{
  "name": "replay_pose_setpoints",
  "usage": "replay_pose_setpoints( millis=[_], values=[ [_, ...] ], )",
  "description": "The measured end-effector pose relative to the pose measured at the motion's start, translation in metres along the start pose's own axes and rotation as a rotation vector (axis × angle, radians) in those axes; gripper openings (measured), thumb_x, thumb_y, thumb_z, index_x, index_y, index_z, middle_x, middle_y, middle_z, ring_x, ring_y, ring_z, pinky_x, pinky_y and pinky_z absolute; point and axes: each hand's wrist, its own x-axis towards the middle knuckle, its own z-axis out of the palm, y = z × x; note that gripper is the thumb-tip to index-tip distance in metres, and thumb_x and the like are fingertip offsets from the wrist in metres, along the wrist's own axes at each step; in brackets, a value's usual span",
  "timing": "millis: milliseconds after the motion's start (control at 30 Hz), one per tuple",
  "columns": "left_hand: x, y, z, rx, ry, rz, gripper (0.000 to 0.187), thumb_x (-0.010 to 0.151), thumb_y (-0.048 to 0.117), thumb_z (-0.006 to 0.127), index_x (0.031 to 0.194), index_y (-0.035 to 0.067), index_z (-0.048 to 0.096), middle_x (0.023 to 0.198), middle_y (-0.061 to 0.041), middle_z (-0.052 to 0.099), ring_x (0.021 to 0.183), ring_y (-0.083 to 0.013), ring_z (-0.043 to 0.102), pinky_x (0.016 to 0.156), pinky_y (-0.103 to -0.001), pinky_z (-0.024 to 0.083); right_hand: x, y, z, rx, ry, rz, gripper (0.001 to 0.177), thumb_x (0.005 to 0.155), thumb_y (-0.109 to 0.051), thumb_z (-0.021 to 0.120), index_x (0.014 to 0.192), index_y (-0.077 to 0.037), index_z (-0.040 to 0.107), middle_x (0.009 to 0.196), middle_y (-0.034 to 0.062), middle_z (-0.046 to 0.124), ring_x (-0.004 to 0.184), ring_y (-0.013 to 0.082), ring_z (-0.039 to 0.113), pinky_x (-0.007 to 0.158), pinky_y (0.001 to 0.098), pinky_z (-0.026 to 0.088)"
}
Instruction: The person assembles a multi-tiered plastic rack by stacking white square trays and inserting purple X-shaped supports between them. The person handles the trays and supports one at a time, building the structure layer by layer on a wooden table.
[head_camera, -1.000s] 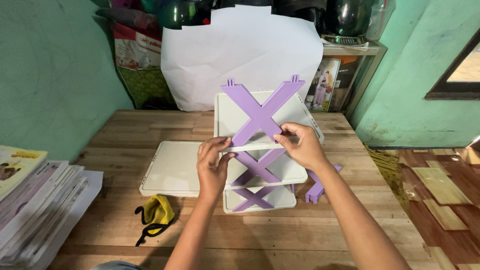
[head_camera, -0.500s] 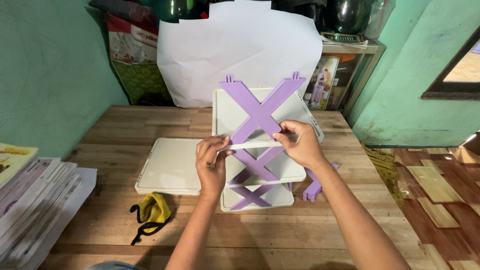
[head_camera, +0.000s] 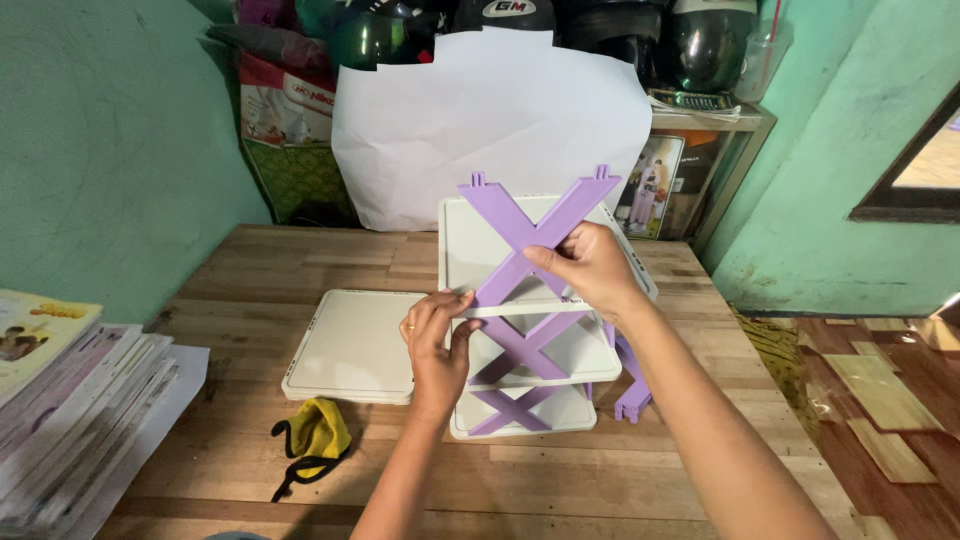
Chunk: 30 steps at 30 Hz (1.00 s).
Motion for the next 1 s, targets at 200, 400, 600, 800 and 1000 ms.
replay_pose_setpoints(
  millis=[200, 400, 600, 800, 1000],
  values=[
    [-0.001, 0.013, 0.003, 0.051, -0.053, -0.018, 0.076, 0.061, 0.039, 0.091, 0.131, 0.018, 0.07, 0.109, -0.005, 0.058, 0.109, -0.0282, 0.046, 0.102, -0.043, 0.033, -0.005, 0.021, 0.004, 0.122, 0.022, -0.086, 0.016, 0.091, -0.004, 0.074, 0.103, 0.005, 0.067, 0.095, 0.0122, 0.076, 0.082, 0.0153, 0.073, 0.072, 0.0299, 0.063],
    [0.002, 0.013, 0.01, 0.099, -0.024, -0.037, 0.065, 0.069, 0.039, 0.088, 0.13, 0.025, 0.072, 0.107, -0.001, 0.059, 0.11, -0.0248, 0.047, 0.102, -0.042, 0.033, -0.005, 0.028, 0.006, 0.168, 0.057, -0.137, 0.016, 0.092, -0.004, 0.075, 0.102, 0.005, 0.067, 0.094, 0.0123, 0.075, 0.079, 0.0163, 0.072, 0.072, 0.0301, 0.06],
    [0.005, 0.008, 0.012, 0.106, -0.044, -0.012, 0.063, 0.07, 0.04, 0.086, 0.13, 0.025, 0.072, 0.107, 0.0, 0.06, 0.106, -0.0228, 0.049, 0.099, -0.041, 0.032, -0.009, 0.035, 0.009, 0.179, 0.096, -0.132, 0.018, 0.092, -0.008, 0.076, 0.101, 0.004, 0.067, 0.092, 0.0119, 0.075, 0.077, 0.0165, 0.071, 0.07, 0.0304, 0.06],
    [-0.001, -0.002, 0.014, 0.182, -0.065, 0.017, 0.065, 0.074, 0.045, 0.082, 0.135, 0.025, 0.069, 0.107, 0.0, 0.06, 0.106, -0.0221, 0.05, 0.1, -0.041, 0.031, -0.009, 0.035, 0.011, 0.179, 0.096, -0.156, 0.018, 0.093, -0.01, 0.075, 0.101, 0.003, 0.067, 0.092, 0.011, 0.075, 0.076, 0.0162, 0.071, 0.07, 0.0295, 0.06],
    [-0.011, -0.013, 0.022, 0.272, 0.017, 0.093, 0.065, 0.081, 0.049, 0.078, 0.138, 0.023, 0.064, 0.116, -0.003, 0.061, 0.119, -0.0212, 0.054, 0.103, -0.042, 0.03, -0.008, 0.033, 0.015, 0.127, 0.112, -0.17, 0.017, 0.093, -0.008, 0.075, 0.101, 0.005, 0.067, 0.09, 0.011, 0.075, 0.076, 0.015, 0.07, 0.07, 0.0293, 0.059]
  ],
)
